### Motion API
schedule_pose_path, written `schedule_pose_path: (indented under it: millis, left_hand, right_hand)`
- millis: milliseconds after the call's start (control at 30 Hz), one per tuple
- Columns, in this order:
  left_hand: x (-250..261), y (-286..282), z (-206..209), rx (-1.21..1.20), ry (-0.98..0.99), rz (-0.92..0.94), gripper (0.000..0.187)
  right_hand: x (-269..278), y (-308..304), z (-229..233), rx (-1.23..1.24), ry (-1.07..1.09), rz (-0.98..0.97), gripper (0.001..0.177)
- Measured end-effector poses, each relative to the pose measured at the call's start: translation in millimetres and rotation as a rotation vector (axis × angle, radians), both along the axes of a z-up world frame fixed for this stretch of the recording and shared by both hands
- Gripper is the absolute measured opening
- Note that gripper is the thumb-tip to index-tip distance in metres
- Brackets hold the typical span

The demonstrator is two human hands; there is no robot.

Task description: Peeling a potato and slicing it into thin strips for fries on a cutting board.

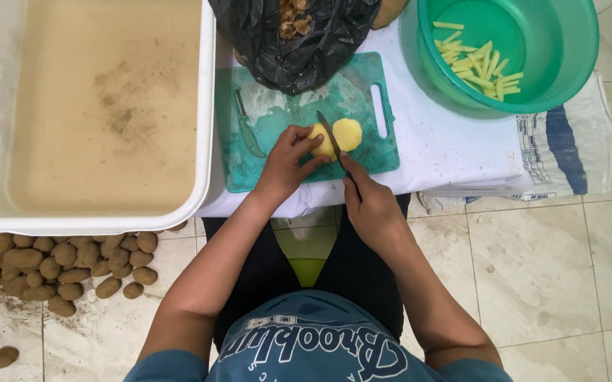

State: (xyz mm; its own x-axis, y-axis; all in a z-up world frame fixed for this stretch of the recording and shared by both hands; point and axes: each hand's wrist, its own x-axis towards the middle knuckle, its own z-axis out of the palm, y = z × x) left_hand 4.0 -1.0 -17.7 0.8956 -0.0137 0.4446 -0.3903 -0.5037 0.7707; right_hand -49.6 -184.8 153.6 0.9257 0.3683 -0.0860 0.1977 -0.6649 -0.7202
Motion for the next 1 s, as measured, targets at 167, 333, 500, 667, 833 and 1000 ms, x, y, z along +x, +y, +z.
schedule_pose_path:
  millis: [167,333,500,667,833,1000]
  left_hand:
    - [3,1,2,-0.021,-0.021,-0.009,0.034]
    - [3,1,-2,0.016,-0.056,-0.014,0.035]
    - [2,0,-1,0.01,-0.039,-0.012,0.036]
    - [0,-2,6,-0.025,-0.021,-0.026,0.037]
    - [5,0,5,-0.016,-0.036,-0.011,0.037]
    - [-1,-3,6,-0.06,0.006,-0.013,0.036]
  right_hand:
    - [8,0,-5,0.004,0.047,0.01,0.046]
    - [5,1,2,-0.008,0.07,-0.002,0.046]
    - [5,8,8,-0.077,0.192,-0.015,0.048]
    - [2,5,-20,-0.088,0.201,-0.032,0.047]
    - [0,0,-52,-0.25,0.03,0.02,0.038]
    - [-2,-1,-80,-0.44,-0.212,0.105,0.034]
